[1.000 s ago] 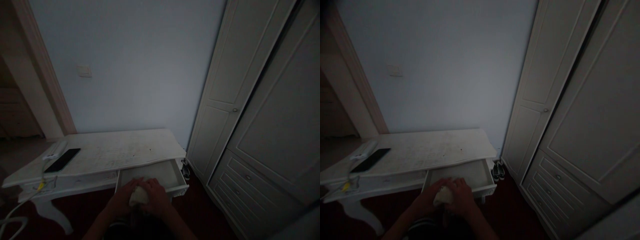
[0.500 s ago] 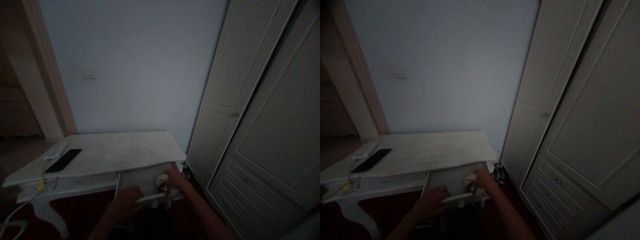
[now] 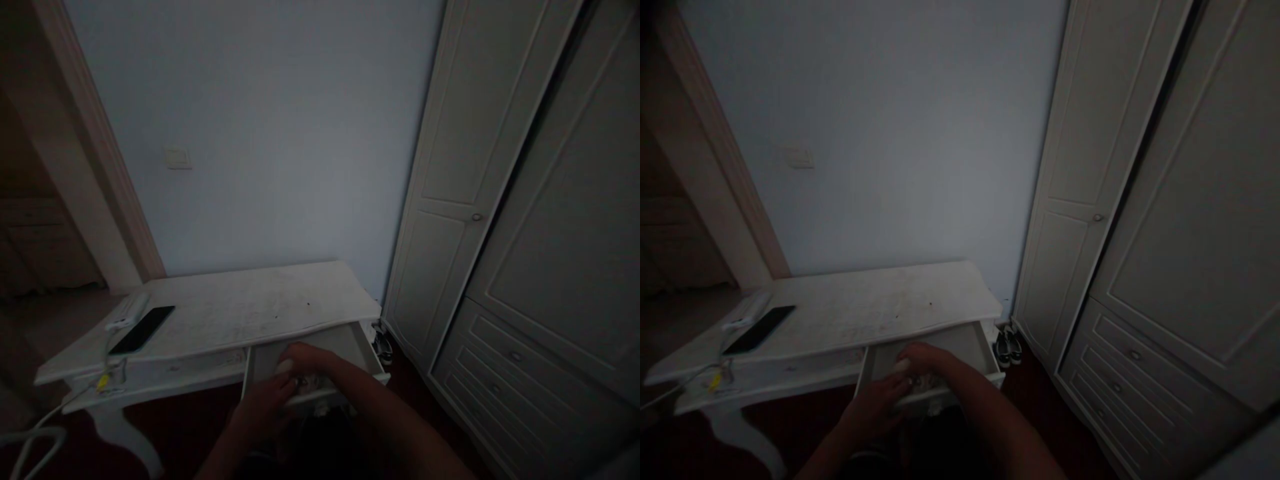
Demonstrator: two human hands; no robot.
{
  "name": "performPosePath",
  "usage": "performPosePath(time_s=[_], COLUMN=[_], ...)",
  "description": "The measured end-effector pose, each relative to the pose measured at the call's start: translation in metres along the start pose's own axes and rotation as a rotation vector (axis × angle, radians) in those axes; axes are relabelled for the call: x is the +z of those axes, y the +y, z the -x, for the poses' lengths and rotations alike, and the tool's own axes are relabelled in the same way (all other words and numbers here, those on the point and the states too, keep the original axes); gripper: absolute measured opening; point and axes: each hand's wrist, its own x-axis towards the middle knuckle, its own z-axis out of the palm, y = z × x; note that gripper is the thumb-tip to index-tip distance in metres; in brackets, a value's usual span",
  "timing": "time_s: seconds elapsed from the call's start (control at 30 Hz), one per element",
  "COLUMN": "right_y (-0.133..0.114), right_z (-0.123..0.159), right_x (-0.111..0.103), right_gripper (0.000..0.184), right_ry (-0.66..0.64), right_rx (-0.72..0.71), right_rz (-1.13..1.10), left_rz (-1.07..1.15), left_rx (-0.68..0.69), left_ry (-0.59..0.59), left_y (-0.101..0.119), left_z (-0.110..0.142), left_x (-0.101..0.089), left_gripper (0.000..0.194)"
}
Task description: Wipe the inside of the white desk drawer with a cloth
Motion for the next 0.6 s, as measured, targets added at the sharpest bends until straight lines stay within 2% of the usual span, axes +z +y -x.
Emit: performPosePath(time_s=[0.13, 0.23, 0.43, 0.6], right_y=[-0.008, -0.004, 0.035, 0.058], right_z=[-0.006, 0.001, 0.034, 0.076], right_x=[0.005, 0.008, -0.005, -0.010], right_gripper=[0.036, 0.037, 0.030, 0.037], right_ry=[0.033, 0.088, 0.129, 0.106], right_rx=[-0.022, 0.010, 0.149, 0.293], right_rz=[0.073, 0.125, 0.200, 0.235], left_rz=[-0.020, -0.022, -0.034, -0.066], left_rx=[-0.010, -0.027, -0.077, -0.098], left_ry=[-0.015, -0.012, -0.017, -0.030], left_y=[0.003, 0.005, 0.005, 0.010], left_z=[0.001, 0.002, 0.003, 0.004], left_x=[-0.004, -0.004, -0.002, -0.007], left_gripper=[0.043, 0.044, 0.035, 0.032])
